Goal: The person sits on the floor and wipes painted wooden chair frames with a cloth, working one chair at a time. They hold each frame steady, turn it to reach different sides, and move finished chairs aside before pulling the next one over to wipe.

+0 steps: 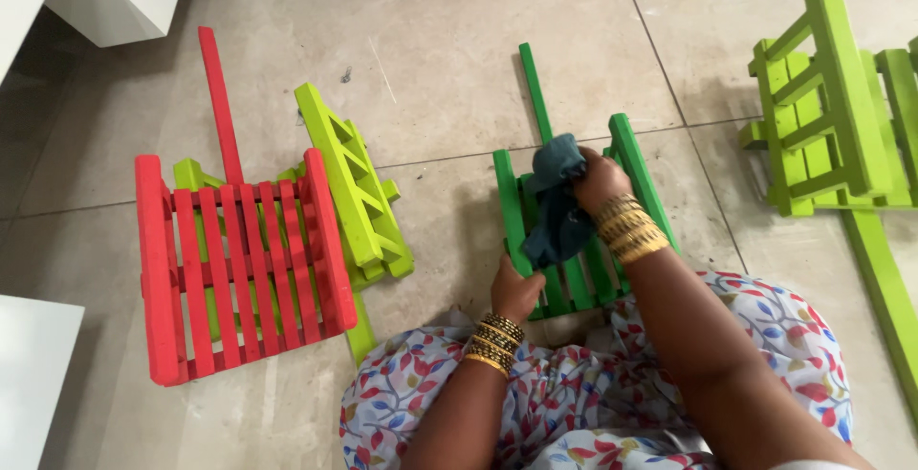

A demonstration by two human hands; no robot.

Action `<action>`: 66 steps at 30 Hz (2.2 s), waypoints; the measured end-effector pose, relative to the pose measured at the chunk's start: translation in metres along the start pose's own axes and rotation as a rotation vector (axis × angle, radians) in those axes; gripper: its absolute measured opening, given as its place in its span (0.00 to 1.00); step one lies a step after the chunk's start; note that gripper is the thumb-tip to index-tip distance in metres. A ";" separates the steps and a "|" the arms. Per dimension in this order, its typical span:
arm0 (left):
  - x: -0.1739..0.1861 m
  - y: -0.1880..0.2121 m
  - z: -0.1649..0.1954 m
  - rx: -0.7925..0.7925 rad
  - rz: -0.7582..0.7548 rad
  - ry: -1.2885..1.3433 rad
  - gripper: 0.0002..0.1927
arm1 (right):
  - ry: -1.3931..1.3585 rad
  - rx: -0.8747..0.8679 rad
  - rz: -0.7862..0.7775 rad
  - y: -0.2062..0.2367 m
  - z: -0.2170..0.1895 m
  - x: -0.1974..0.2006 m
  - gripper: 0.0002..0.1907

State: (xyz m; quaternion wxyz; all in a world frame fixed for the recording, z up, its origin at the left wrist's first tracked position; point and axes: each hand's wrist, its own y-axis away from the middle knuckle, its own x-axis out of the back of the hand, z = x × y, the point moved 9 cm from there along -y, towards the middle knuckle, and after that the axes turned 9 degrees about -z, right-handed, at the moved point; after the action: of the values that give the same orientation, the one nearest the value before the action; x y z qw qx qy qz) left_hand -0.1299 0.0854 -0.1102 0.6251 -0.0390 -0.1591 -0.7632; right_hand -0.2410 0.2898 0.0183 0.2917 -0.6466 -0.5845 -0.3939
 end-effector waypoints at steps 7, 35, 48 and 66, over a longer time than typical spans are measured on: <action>0.000 0.003 0.004 0.060 -0.014 0.016 0.22 | 0.463 -0.051 -0.413 -0.019 -0.030 -0.084 0.33; -0.007 -0.004 -0.015 0.074 0.032 0.410 0.18 | 0.601 0.307 -0.963 0.134 0.061 -0.127 0.23; -0.005 -0.006 -0.014 0.062 0.041 0.294 0.18 | 0.467 -0.077 -0.403 -0.018 0.008 -0.055 0.30; -0.009 -0.004 -0.007 -0.036 0.058 0.401 0.17 | 0.590 0.080 -0.688 0.162 0.065 -0.127 0.30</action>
State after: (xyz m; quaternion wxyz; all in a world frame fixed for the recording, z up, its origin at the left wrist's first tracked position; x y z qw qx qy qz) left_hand -0.1303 0.0923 -0.1200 0.6652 0.0981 -0.0164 -0.7400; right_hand -0.0714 0.2543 -0.1098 0.3224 -0.2632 -0.6721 -0.6124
